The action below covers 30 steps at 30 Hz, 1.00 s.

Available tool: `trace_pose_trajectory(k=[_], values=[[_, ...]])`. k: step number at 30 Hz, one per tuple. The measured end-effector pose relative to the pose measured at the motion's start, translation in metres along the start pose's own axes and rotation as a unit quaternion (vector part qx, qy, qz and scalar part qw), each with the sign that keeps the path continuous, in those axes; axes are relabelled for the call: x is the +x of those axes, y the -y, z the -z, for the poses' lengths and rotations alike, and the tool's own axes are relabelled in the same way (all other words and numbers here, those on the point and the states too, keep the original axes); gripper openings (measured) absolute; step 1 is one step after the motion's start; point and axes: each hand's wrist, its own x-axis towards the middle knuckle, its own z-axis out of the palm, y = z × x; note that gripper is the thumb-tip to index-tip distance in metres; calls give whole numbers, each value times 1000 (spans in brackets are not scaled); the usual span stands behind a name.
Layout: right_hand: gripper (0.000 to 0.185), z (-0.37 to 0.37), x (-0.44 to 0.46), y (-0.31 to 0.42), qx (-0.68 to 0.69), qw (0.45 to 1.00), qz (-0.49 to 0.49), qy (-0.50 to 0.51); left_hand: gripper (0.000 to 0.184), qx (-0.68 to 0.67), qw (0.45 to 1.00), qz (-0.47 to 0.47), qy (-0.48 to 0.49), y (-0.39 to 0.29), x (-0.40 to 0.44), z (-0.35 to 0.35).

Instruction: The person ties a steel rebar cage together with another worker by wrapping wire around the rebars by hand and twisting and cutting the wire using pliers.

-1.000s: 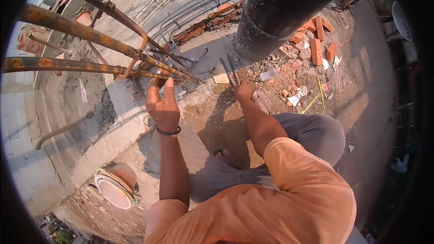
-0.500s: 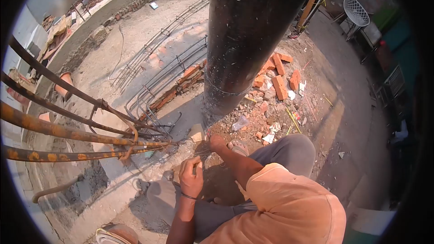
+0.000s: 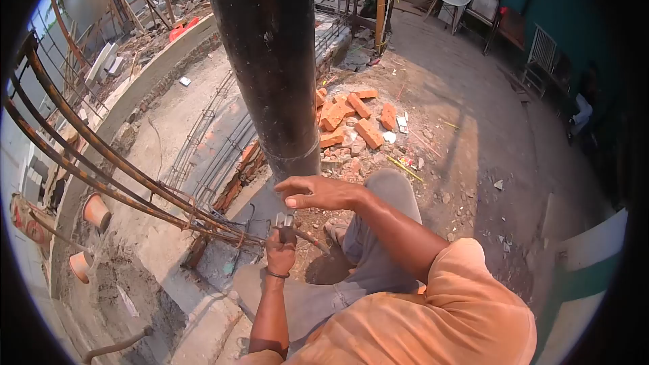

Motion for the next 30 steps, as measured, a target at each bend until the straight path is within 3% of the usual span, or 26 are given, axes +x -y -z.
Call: trace_pose_trajectory(k=[3,4,7,8,10,12,14,15,18,21,22,25,28,30], values=[[95,-42,-31,-13,-62,992,19,110,17,-81,996,13,-34,-37,-4,-6],[103,-49,-40,3,34,992,-4,121,24,-157,986,-40,-47,-53,-5,-15],[114,-56,-47,-1,171,973,-102,115,22,-269,960,-20,-74,-70,-8,-20],[113,-61,-47,-9,87,992,-43,80,22,-311,945,-18,-99,-80,-11,-24],[111,-65,-54,15,60,996,-43,56,22,-295,946,-41,-129,-82,-10,-28],[105,-70,-56,21,-38,998,14,39,27,-126,980,2,-154,-85,-6,-23],[97,-73,-60,18,-193,971,143,5,27,76,973,-49,-211,-69,0,-17],[93,-74,-60,15,-153,986,65,28,27,181,957,-70,-218,-66,1,-13],[75,-77,-62,12,10,984,-165,61,28,295,928,-85,-209,-59,-2,-13],[69,-68,-48,12,239,955,-162,66,31,24,992,0,-121,-61,-20,11],[65,-66,-44,18,192,964,-178,47,32,-113,979,26,-170,-43,-26,11],[59,-54,-22,-8,66,980,-172,70,30,-146,897,104,-403,19,-26,13],[53,-53,-1,-28,-140,967,-162,139,28,-278,861,104,-413,39,-5,20],[42,-59,6,-30,-306,941,-68,129,29,-339,845,46,-411,46,4,22]])
